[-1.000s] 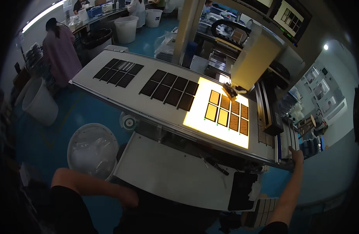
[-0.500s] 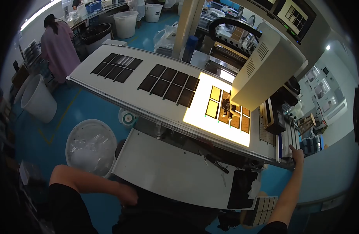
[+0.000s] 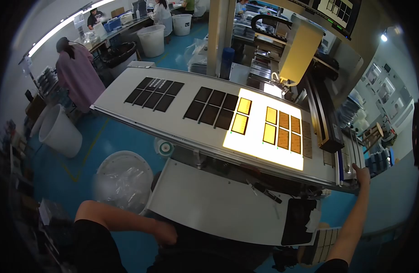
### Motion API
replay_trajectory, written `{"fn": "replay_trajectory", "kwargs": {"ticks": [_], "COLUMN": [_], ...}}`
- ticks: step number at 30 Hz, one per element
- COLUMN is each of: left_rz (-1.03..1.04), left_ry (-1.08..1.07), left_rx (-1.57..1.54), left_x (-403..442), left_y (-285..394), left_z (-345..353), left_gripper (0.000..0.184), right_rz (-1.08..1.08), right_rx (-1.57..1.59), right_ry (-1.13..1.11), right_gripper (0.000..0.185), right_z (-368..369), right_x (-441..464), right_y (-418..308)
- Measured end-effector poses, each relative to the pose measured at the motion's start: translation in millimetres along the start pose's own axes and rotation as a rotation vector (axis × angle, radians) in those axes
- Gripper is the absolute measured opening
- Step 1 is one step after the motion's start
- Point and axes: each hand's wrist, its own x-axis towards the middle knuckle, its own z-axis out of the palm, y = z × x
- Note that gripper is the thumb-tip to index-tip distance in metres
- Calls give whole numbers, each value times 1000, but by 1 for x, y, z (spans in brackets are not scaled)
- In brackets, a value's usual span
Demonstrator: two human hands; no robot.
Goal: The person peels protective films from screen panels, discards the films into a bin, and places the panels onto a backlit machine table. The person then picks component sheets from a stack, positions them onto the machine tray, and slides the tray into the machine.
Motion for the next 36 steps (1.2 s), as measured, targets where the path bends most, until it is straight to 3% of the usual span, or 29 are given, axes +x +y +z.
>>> {"fn": "replay_trajectory", "kwargs": {"ticks": [4,7,13,19,36], "left_rz": [10,50,20,49,-7], "left_ry": [18,61,75,132,35], "left_rx": [-1,16,-2,18,-28], "left_x": [4,2,-3,-4,3], "left_y": [-4,-6,2,2,3], "left_z": [6,9,4,9,-1], "left_gripper": [39,31,39,30,35], "right_rz": [-14,-11,-12,-11,19], "right_rx": [-14,-20,-34,-11,32], "right_ry": [65,83,95,85,66], "right_gripper": [106,104,100,99,98], "right_z": [12,14,15,10,4], "right_x": [13,15,17,6,-7], "right_y": [10,13,15,10,2]}}
